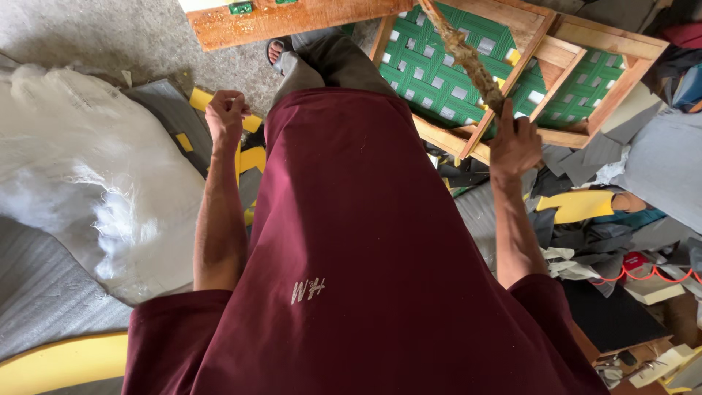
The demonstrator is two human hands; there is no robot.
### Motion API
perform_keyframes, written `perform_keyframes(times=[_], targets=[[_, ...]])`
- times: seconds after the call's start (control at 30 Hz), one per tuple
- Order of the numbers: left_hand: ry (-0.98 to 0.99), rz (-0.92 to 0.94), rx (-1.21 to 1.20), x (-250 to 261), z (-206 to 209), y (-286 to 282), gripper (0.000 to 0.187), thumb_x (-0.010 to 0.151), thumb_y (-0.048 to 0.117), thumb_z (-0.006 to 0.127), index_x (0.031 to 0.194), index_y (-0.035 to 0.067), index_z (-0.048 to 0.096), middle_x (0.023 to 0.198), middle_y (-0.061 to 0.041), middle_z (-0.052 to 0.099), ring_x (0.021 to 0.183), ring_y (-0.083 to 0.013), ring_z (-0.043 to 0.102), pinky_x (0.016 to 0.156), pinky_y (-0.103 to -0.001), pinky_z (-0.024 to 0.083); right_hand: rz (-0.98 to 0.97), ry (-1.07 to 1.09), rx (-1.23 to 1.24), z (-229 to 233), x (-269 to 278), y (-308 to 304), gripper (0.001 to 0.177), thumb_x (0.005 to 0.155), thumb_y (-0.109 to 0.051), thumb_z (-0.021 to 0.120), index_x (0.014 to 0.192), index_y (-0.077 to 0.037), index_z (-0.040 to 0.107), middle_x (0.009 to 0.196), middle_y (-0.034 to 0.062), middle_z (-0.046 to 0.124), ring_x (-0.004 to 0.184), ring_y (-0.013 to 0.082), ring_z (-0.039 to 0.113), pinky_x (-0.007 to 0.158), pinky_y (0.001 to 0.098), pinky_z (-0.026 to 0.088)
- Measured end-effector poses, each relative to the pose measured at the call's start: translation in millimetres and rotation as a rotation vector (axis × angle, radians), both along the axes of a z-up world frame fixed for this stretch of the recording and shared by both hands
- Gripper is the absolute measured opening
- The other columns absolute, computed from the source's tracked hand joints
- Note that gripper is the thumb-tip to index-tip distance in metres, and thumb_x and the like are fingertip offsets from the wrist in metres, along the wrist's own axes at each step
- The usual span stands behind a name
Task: The person applies adhesive to a piece of foam using a brush and then presses the foam onto a wooden frame upholstered with webbing.
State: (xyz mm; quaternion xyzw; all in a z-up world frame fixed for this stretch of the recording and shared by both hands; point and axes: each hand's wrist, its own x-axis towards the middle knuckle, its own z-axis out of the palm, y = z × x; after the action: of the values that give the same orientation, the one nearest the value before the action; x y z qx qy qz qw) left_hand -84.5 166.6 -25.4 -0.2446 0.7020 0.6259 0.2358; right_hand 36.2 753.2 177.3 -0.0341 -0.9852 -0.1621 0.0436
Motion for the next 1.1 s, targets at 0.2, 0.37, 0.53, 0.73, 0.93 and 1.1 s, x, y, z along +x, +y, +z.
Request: perform_keyframes(times=[0.2,0.37,0.53,0.73,0.93,1.1], targets=[[0.005,0.009,-0.004,-15,1,3,0.009,0.1,0.007,0.068,0.103,-0.001,0.069,0.079,-0.01,0.073,0.065,-0.0119,0.07,0.058,-0.025,0.054,0.252,0.01,-0.09,32,-62,-25,0.033,0.102,-0.021,0.081,0.135,-0.025,0.076,0.086,-0.0032,0.058,0.073,0.0132,0.056,0.06,0.0314,0.044],[0.029,0.115,0.013,-9,18,-1,0.01,0.101,0.007,0.066,0.103,-0.002,0.07,0.079,-0.01,0.072,0.065,-0.0117,0.07,0.059,-0.025,0.054,0.353,-0.083,-0.147,6,-109,-48,0.041,0.094,-0.02,0.08,0.134,-0.025,0.076,0.089,0.0001,0.055,0.081,0.0182,0.061,0.066,0.0355,0.048],[0.033,0.166,-0.041,28,30,-6,0.012,0.1,0.009,0.067,0.103,-0.002,0.07,0.079,-0.01,0.072,0.066,-0.0118,0.069,0.06,-0.025,0.055,0.229,-0.141,0.008,-4,-98,28,0.04,0.089,-0.028,0.086,0.128,-0.033,0.078,0.081,-0.002,0.058,0.074,0.0202,0.063,0.051,0.0392,0.043],[-0.087,0.261,-0.057,93,19,-14,0.014,0.1,0.01,0.067,0.102,-0.004,0.068,0.078,-0.01,0.072,0.064,-0.0123,0.068,0.06,-0.026,0.055,0.121,-0.24,-0.134,48,-61,107,0.04,0.097,-0.023,0.084,0.135,-0.019,0.075,0.087,0.0028,0.06,0.074,0.0228,0.061,0.06,0.038,0.048],[-0.111,0.279,-0.022,116,2,-8,0.013,0.098,0.009,0.067,0.1,-0.004,0.068,0.079,-0.008,0.071,0.067,-0.0112,0.069,0.061,-0.025,0.059,0.164,-0.195,-0.27,39,-80,61,0.039,0.1,-0.027,0.086,0.138,-0.021,0.076,0.085,0.0023,0.063,0.068,0.021,0.061,0.058,0.0364,0.049],[-0.028,0.23,-0.02,74,16,-1,0.013,0.099,0.008,0.066,0.098,-0.005,0.069,0.075,-0.008,0.069,0.065,-0.0118,0.066,0.059,-0.025,0.053,0.143,-0.215,-0.264,8,-97,16,0.036,0.104,-0.033,0.08,0.137,-0.023,0.073,0.086,0.0049,0.065,0.069,0.0251,0.065,0.057,0.0385,0.051]])
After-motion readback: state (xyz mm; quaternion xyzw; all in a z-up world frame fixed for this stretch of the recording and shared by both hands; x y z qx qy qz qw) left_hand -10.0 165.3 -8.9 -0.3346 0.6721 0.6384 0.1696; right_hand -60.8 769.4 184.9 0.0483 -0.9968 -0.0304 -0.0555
